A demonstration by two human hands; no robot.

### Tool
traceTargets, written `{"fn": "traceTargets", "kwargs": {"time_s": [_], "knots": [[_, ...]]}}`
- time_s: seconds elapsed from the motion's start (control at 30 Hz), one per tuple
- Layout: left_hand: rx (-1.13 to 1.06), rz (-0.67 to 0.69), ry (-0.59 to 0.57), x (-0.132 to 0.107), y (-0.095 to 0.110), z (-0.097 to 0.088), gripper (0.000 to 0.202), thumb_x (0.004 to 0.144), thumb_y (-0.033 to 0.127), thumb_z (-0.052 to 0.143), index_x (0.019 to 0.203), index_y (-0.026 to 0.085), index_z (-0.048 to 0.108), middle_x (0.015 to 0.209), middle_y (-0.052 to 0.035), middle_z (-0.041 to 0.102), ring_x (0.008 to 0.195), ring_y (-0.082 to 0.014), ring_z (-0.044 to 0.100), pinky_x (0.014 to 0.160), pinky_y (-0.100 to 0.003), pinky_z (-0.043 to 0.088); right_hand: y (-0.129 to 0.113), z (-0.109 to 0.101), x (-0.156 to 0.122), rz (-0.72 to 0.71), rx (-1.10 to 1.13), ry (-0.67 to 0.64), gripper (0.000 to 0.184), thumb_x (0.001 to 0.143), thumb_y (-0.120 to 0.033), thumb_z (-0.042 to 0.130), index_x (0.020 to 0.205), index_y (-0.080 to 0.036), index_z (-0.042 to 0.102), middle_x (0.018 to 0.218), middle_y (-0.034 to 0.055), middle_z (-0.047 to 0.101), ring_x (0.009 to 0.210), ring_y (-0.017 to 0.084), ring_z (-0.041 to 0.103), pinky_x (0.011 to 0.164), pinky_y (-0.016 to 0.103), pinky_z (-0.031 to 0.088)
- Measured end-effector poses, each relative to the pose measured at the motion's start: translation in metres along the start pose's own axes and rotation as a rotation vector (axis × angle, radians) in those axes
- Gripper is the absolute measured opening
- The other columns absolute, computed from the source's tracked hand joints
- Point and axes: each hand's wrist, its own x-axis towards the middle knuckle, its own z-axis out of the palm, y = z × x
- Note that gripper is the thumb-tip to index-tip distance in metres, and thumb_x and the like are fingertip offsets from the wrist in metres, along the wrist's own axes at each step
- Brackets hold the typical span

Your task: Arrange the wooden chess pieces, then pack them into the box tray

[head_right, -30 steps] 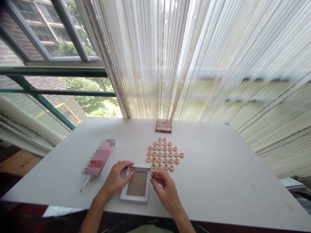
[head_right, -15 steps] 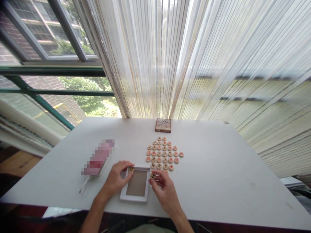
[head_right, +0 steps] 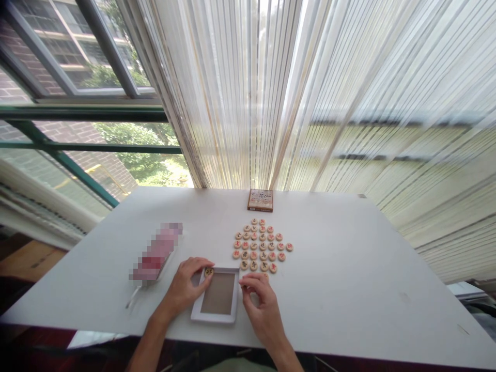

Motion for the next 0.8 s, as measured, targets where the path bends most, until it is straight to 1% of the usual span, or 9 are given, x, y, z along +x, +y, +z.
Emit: {"fn": "traceTargets", "kwargs": {"time_s": [0.07, 0.17, 0.27, 0.43, 0.57, 0.63, 0.73, 0.8], "knots": [[-0.002, 0.004, 0.0, 0.0, 0.0, 0.0, 0.021, 0.081, 0.02, 0.061, 0.1, 0.026, 0.066, 0.1, -0.0039, 0.07, 0.092, -0.0234, 0.063, 0.085, -0.039, 0.047, -0.002, 0.001, 0.001, -0.008, -0.039, -0.001, 0.015, 0.093, -0.029, 0.057, 0.1, -0.027, 0.07, 0.106, 0.0087, 0.06, 0.1, 0.023, 0.059, 0.088, 0.037, 0.053], [-0.003, 0.011, 0.002, 0.0, 0.001, 0.0, 0.021, 0.08, 0.02, 0.062, 0.1, 0.027, 0.066, 0.1, -0.0036, 0.07, 0.093, -0.0236, 0.063, 0.086, -0.04, 0.046, -0.003, 0.005, 0.001, -0.02, -0.038, -0.003, 0.014, 0.093, -0.028, 0.058, 0.1, -0.026, 0.07, 0.101, 0.0078, 0.058, 0.093, 0.021, 0.059, 0.084, 0.036, 0.054], [-0.004, 0.005, -0.007, 0.0, 0.001, -0.001, 0.022, 0.081, 0.019, 0.062, 0.101, 0.027, 0.066, 0.101, -0.0037, 0.07, 0.093, -0.0237, 0.063, 0.086, -0.04, 0.046, -0.001, 0.008, 0.001, -0.021, -0.024, -0.007, 0.015, 0.092, -0.029, 0.059, 0.102, -0.026, 0.07, 0.099, 0.0074, 0.057, 0.092, 0.021, 0.059, 0.082, 0.035, 0.055], [-0.005, 0.009, 0.001, 0.0, 0.001, 0.0, 0.022, 0.081, 0.019, 0.062, 0.101, 0.026, 0.066, 0.101, -0.0042, 0.07, 0.093, -0.0242, 0.063, 0.086, -0.041, 0.047, -0.001, 0.012, 0.003, 0.003, 0.023, 0.002, 0.023, 0.091, -0.032, 0.06, 0.113, -0.027, 0.067, 0.107, 0.0087, 0.057, 0.098, 0.022, 0.06, 0.083, 0.034, 0.057], [-0.004, 0.011, 0.001, 0.0, 0.001, -0.001, 0.022, 0.08, 0.019, 0.062, 0.1, 0.027, 0.066, 0.101, -0.004, 0.07, 0.093, -0.0241, 0.063, 0.087, -0.041, 0.047, -0.003, 0.015, 0.007, 0.01, 0.064, -0.004, 0.026, 0.092, -0.033, 0.06, 0.117, -0.027, 0.065, 0.112, 0.009, 0.058, 0.099, 0.022, 0.061, 0.085, 0.035, 0.058], [-0.003, 0.012, 0.003, 0.0, 0.001, -0.001, 0.022, 0.08, 0.02, 0.062, 0.1, 0.027, 0.066, 0.101, -0.0041, 0.07, 0.094, -0.0242, 0.063, 0.087, -0.041, 0.047, -0.005, 0.017, 0.009, 0.012, 0.079, -0.005, 0.025, 0.091, -0.033, 0.061, 0.115, -0.027, 0.066, 0.112, 0.0088, 0.059, 0.098, 0.022, 0.062, 0.086, 0.036, 0.058], [-0.004, 0.018, 0.012, 0.0, 0.001, -0.001, 0.021, 0.081, 0.021, 0.061, 0.1, 0.026, 0.066, 0.101, -0.005, 0.07, 0.092, -0.0243, 0.063, 0.086, -0.041, 0.047, -0.009, 0.02, 0.012, 0.012, 0.098, -0.008, 0.02, 0.09, -0.034, 0.062, 0.108, -0.026, 0.068, 0.108, 0.0083, 0.062, 0.1, 0.023, 0.062, 0.086, 0.036, 0.058], [-0.003, 0.02, 0.019, 0.0, 0.0, -0.001, 0.021, 0.081, 0.021, 0.061, 0.1, 0.026, 0.067, 0.1, -0.0052, 0.071, 0.09, -0.0243, 0.063, 0.085, -0.04, 0.048, -0.012, 0.022, 0.013, 0.015, 0.096, -0.012, 0.018, 0.09, -0.035, 0.063, 0.103, -0.024, 0.069, 0.104, 0.0079, 0.064, 0.097, 0.022, 0.064, 0.084, 0.035, 0.058]]}}
